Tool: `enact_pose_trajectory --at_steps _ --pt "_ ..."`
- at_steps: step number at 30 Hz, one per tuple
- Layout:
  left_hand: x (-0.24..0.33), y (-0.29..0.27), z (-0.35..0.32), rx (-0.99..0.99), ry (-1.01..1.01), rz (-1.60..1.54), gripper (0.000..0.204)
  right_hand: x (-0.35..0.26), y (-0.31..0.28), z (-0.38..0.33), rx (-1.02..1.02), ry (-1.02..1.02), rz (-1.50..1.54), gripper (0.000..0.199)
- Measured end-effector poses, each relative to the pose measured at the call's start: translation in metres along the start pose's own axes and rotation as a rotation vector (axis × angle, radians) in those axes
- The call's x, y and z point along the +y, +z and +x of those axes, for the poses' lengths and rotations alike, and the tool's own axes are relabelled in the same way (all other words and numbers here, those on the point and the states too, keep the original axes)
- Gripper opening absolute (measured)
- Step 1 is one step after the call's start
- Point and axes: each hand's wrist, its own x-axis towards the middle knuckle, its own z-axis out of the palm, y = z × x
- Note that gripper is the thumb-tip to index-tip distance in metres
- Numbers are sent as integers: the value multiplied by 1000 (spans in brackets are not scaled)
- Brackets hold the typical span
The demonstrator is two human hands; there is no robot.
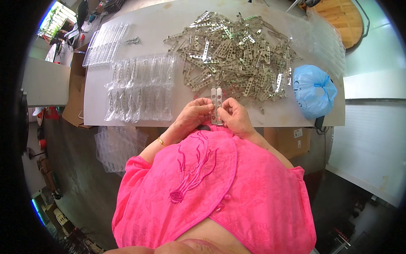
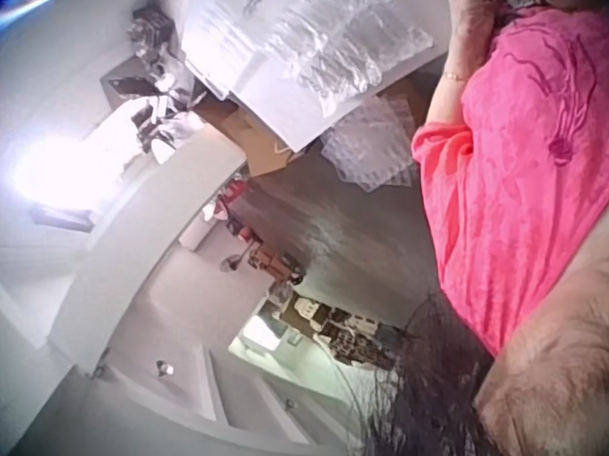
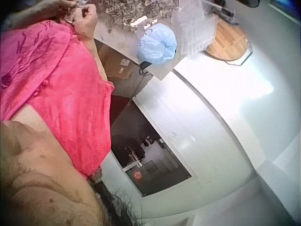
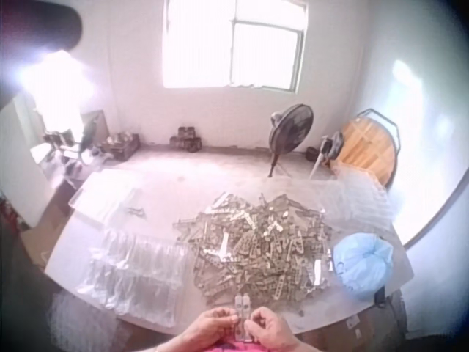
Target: Manually sort and pack metal hardware components into plastic bags.
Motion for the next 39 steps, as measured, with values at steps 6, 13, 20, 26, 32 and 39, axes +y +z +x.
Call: enact_pose_trajectory --at_steps 6,13,20,26,32,39 --pt "-5 2 1 -11 42 -78 10 1 -6 -2 2 -37 -27 9" --pt "-8 36 -1 27 137 -96 10 -2 -28 -3 -13 -39 -18 9" --pt "-30 53 26 32 243 -36 14 -3 -69 -1 -40 -75 11 9" --pt "-48 77 50 109 290 -5 15 -8 -101 -1 -127 -83 56 9" --pt "-61 92 65 98 385 57 14 -5 -126 4 -198 -19 0 11" --pt "-63 103 67 104 409 89 14 -3 -136 8 -197 14 -80 13"
